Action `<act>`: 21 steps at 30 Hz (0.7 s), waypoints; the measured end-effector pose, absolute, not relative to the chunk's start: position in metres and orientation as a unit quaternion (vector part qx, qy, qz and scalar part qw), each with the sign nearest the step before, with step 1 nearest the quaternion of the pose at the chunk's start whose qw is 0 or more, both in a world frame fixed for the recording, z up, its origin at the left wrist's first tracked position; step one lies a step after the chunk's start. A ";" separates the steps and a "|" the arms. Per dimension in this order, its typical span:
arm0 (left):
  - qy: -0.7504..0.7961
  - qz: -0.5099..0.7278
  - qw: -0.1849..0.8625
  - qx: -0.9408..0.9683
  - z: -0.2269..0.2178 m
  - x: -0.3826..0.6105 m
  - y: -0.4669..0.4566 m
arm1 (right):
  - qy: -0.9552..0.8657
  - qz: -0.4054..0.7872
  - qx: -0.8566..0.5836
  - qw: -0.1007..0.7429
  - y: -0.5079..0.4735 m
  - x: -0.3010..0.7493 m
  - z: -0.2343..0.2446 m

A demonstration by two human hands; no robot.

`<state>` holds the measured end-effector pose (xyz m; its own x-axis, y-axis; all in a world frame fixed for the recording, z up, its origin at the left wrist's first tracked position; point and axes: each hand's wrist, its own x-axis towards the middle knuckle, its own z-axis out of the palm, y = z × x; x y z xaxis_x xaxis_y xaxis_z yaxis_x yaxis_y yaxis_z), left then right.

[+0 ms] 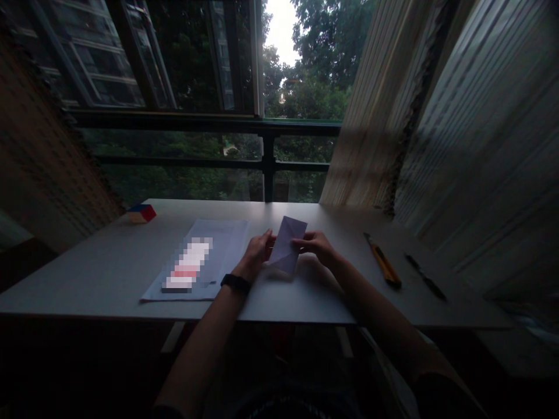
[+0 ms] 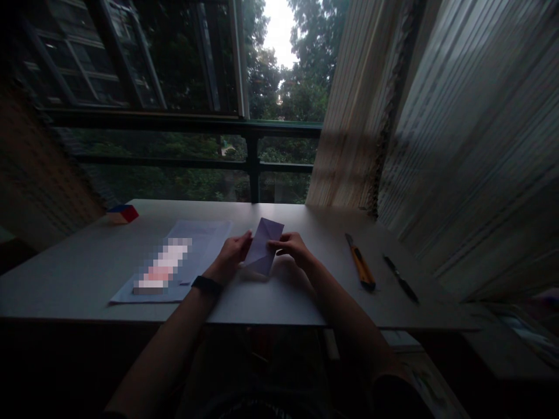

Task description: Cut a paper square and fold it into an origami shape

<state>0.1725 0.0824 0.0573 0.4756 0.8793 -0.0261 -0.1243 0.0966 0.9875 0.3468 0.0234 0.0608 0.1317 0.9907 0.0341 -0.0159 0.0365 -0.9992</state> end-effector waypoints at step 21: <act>0.329 0.397 0.695 0.500 0.053 0.171 0.084 | -0.455 0.519 -0.490 0.533 0.021 0.351 0.062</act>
<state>0.1706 0.0836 0.0532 0.4676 0.8819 -0.0598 -0.2235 0.1835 0.9573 0.3509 0.0214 0.0622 0.0478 0.9986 -0.0240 -0.1070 -0.0187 -0.9941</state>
